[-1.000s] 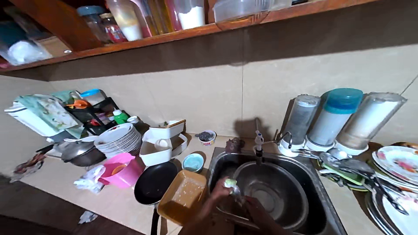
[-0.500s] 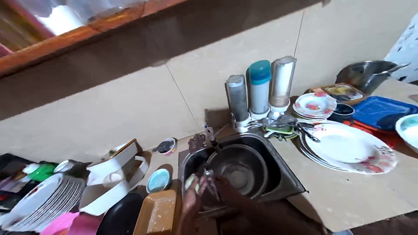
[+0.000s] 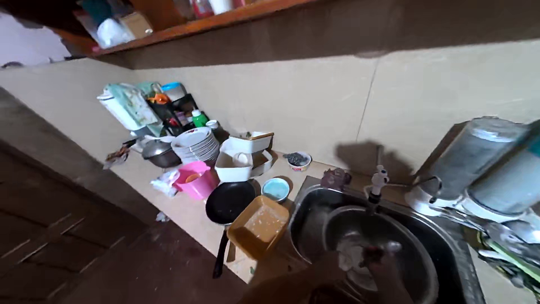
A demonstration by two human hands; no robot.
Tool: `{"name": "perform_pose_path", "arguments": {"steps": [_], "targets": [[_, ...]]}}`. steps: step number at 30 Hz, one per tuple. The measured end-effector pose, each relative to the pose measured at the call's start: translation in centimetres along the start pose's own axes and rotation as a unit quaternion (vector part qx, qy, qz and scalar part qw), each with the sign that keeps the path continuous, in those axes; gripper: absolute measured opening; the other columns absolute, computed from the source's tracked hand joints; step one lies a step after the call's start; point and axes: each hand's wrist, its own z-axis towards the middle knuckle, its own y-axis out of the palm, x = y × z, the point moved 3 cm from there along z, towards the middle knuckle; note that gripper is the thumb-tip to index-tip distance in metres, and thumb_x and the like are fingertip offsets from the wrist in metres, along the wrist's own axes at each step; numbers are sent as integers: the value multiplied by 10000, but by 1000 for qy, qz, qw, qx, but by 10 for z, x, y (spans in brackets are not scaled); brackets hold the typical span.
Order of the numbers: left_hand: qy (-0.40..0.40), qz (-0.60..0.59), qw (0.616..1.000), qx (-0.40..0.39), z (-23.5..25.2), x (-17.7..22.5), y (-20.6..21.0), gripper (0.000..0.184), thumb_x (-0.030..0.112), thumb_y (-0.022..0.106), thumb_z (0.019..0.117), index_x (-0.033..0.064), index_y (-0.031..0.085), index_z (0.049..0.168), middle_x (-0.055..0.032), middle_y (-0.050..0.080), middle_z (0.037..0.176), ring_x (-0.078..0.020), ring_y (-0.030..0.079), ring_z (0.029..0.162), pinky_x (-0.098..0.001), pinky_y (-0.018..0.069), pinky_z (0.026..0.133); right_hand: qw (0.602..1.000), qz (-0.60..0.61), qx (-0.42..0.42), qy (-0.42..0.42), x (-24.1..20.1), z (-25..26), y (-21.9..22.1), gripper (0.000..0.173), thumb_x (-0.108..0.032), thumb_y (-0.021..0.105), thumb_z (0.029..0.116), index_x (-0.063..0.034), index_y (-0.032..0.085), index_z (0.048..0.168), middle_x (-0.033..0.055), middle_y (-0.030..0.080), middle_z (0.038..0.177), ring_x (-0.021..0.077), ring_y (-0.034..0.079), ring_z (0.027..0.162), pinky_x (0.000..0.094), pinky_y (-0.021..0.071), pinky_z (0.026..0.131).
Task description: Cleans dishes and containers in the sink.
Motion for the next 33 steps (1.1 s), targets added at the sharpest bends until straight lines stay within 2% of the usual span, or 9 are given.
{"name": "perform_pose_path", "arguments": {"steps": [7,10,12,15,18,19,23,28,33], "targets": [[114,-58,953,274,-49,-31,-137,476,14,660,917,1,543,1379,-195,664,1244,-274,681,1087,-454,554,969,949,-314,31,3,4,29,-51,199,-198,464,1062,-26,540,1125,39,550,797,109,544,584,278,509,560],[113,67,929,347,-73,-53,-202,449,-4,673,890,-48,602,1331,-237,611,1362,-344,582,1287,-470,453,1117,872,-484,38,-70,4,4,-40,506,-237,505,1080,73,428,1473,278,515,1424,341,549,1270,496,448,1064],[89,178,896,397,-84,-74,-240,453,30,671,898,-20,623,1346,-232,563,1454,-429,467,1404,-555,367,1170,781,-595,0,-193,9,-13,-32,588,-192,545,1050,132,354,1502,381,349,1539,489,355,1452,563,287,1205],[82,315,827,459,-84,-110,-295,443,20,662,895,42,657,1337,-206,556,1483,-498,418,1427,-693,342,1108,674,-673,-30,-303,37,-50,-16,565,-217,559,1028,133,441,1456,390,370,1524,539,356,1435,598,294,1196],[-27,368,856,361,-74,-136,-337,608,11,625,943,98,479,1527,-208,402,1604,-476,220,1535,-750,110,1177,648,-680,-4,-342,67,-74,-10,469,-205,552,1028,120,556,1367,356,489,1453,517,500,1338,614,398,1119],[-65,376,869,315,-72,-141,-344,588,15,600,965,82,460,1532,-232,447,1561,-479,279,1508,-748,84,1185,643,-684,21,-343,70,-78,-8,443,-205,544,1034,112,583,1341,344,537,1409,502,542,1300,612,423,1096],[-63,415,880,224,-90,-157,-348,391,70,484,1037,29,520,1424,-263,608,1345,-462,611,1219,-627,470,1004,637,-697,88,-317,75,-79,-3,444,-264,523,1046,77,615,1314,318,621,1297,474,607,1214,596,464,1046],[141,416,834,333,-147,-204,-318,290,27,717,859,29,694,1147,-196,726,1085,-414,716,989,-582,568,829,614,-720,150,-287,81,-72,-4,445,-335,519,1043,15,664,1275,312,651,1247,511,643,1125,671,488,948],[213,428,810,339,-172,-253,-284,243,-34,718,842,50,733,1069,-148,757,1000,-355,739,950,-519,579,860,594,-756,139,-237,77,-70,-2,475,-378,472,1053,-13,668,1285,288,632,1307,480,626,1183,661,469,985]]}}
